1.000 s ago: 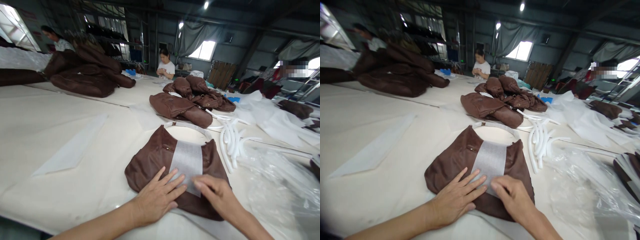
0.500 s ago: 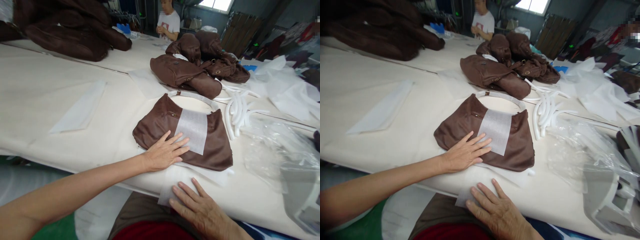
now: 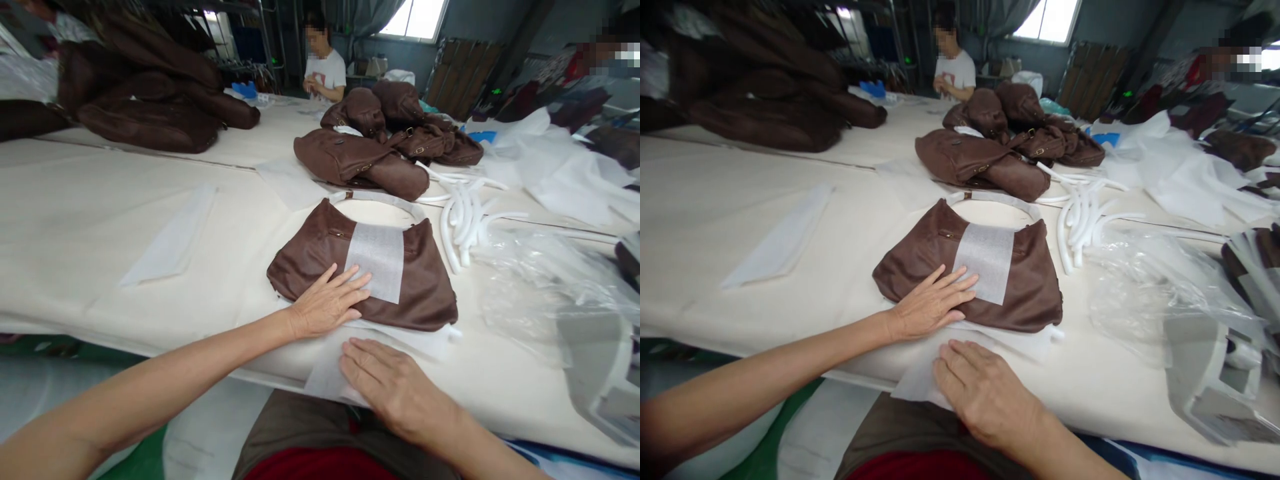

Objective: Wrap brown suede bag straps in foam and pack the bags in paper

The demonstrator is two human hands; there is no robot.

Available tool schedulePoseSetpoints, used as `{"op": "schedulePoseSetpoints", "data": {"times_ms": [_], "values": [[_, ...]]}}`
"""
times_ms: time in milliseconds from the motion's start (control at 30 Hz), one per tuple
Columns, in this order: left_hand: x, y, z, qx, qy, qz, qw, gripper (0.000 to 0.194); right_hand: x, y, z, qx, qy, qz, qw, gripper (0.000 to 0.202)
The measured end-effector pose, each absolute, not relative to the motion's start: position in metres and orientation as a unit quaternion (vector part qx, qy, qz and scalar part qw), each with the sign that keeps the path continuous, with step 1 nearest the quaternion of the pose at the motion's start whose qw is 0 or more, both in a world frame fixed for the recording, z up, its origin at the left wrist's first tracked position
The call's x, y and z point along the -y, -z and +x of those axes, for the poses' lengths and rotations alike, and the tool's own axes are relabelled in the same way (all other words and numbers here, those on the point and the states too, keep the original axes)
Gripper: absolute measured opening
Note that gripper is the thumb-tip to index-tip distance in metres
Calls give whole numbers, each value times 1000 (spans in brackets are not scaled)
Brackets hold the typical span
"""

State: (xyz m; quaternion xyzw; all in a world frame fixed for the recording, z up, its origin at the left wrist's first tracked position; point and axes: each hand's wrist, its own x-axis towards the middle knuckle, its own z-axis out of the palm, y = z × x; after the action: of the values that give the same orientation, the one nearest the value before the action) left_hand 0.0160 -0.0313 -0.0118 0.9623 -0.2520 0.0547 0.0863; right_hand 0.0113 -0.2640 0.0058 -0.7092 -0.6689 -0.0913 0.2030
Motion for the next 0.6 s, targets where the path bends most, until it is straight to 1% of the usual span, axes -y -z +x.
{"op": "schedulePoseSetpoints", "data": {"times_ms": [67,133,267,333,400,500,567,600], "values": [[28,9,18,257,-35,960,110,41,257,-23,34,656,102,-715,218,26],[25,6,19,259,-13,956,137,42,249,-33,59,615,110,-746,231,24],[15,-7,21,268,36,946,181,49,234,-28,100,498,143,-817,253,44],[12,-15,22,266,56,939,212,47,229,-17,109,452,153,-837,267,51],[10,-22,23,259,62,930,253,40,225,-6,113,416,155,-851,281,53],[13,-22,28,210,44,923,318,33,221,5,112,375,162,-863,298,53],[19,-17,32,137,24,924,357,27,218,10,111,354,174,-869,297,52],[22,-14,34,95,14,925,368,29,217,11,110,344,182,-873,293,52]]}}
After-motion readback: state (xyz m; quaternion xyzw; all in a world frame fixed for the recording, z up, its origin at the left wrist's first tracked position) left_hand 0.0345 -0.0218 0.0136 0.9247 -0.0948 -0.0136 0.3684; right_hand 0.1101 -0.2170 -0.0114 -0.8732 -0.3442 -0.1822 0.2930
